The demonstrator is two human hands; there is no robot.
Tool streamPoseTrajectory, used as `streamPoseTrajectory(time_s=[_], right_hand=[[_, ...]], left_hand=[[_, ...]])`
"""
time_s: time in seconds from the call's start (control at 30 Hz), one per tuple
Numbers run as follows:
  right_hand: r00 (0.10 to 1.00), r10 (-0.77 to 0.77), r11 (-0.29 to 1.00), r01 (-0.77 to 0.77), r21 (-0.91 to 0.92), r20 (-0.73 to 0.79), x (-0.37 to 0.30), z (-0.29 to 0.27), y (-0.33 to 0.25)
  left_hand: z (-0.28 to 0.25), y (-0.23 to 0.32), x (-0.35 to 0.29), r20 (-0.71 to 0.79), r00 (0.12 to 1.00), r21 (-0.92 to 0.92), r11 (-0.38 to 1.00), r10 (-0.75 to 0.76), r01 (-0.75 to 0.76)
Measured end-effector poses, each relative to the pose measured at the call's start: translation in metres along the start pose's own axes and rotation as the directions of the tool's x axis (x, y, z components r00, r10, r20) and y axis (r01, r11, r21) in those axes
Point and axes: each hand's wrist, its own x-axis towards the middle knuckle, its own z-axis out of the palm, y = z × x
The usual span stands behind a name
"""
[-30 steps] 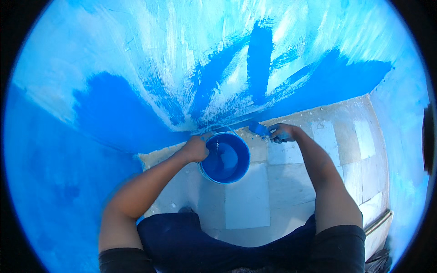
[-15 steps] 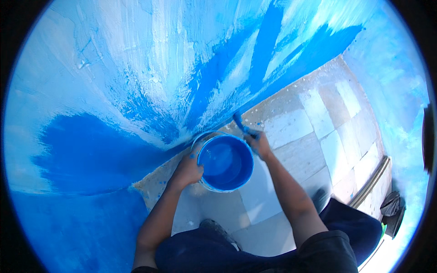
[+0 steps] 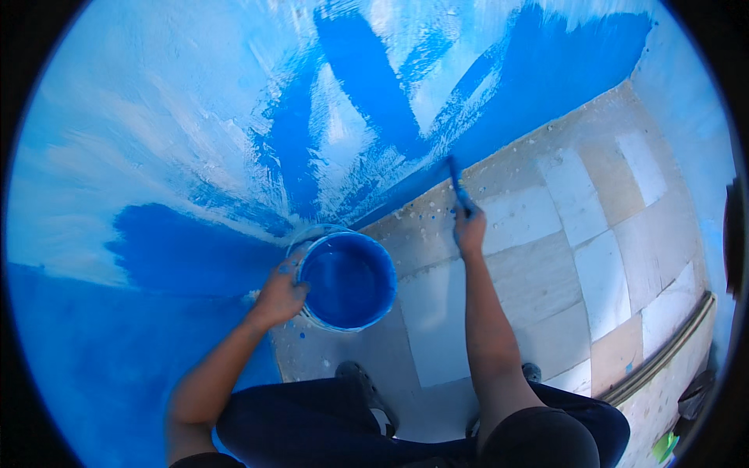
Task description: The person paints the lower corner of a blue wall using a brush and a bucket of paint.
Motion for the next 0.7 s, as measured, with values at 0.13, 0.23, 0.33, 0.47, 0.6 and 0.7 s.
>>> streamPoseTrajectory(time_s=[0.13, 0.23, 0.33, 0.47, 0.6, 0.7], right_hand=[[0.986, -0.064, 0.997, 0.068, -0.020, 0.156, -0.065, 0.065, 0.021], [0.891, -0.045, 0.998, 0.020, 0.060, 0.452, -0.121, 0.090, -0.008], [0.861, -0.082, 0.996, 0.060, 0.059, 0.502, -0.129, 0.098, -0.027], [0.968, 0.059, 0.995, -0.075, 0.058, 0.244, -0.092, 0.070, -0.028], [0.975, 0.219, 0.954, -0.205, 0.219, -0.041, -0.080, 0.055, -0.037], [0.995, 0.096, 0.985, -0.101, 0.136, 0.040, -0.110, 0.088, -0.047]], left_hand=[[-0.020, 0.056, -0.038, -0.157, 0.988, 0.082, 0.996, -0.009, 0.022], [-0.034, 0.081, -0.065, -0.231, 0.966, 0.113, 0.983, -0.114, 0.143], [-0.042, 0.079, -0.093, -0.312, 0.946, 0.284, 0.941, -0.090, 0.183], [-0.042, 0.028, -0.126, -0.370, 0.898, 0.111, 0.948, -0.240, 0.299], [-0.048, 0.042, -0.137, -0.277, 0.904, 0.043, 0.936, -0.325, 0.350], [-0.058, 0.051, -0.148, -0.248, 0.934, 0.123, 0.948, -0.259, 0.295]])
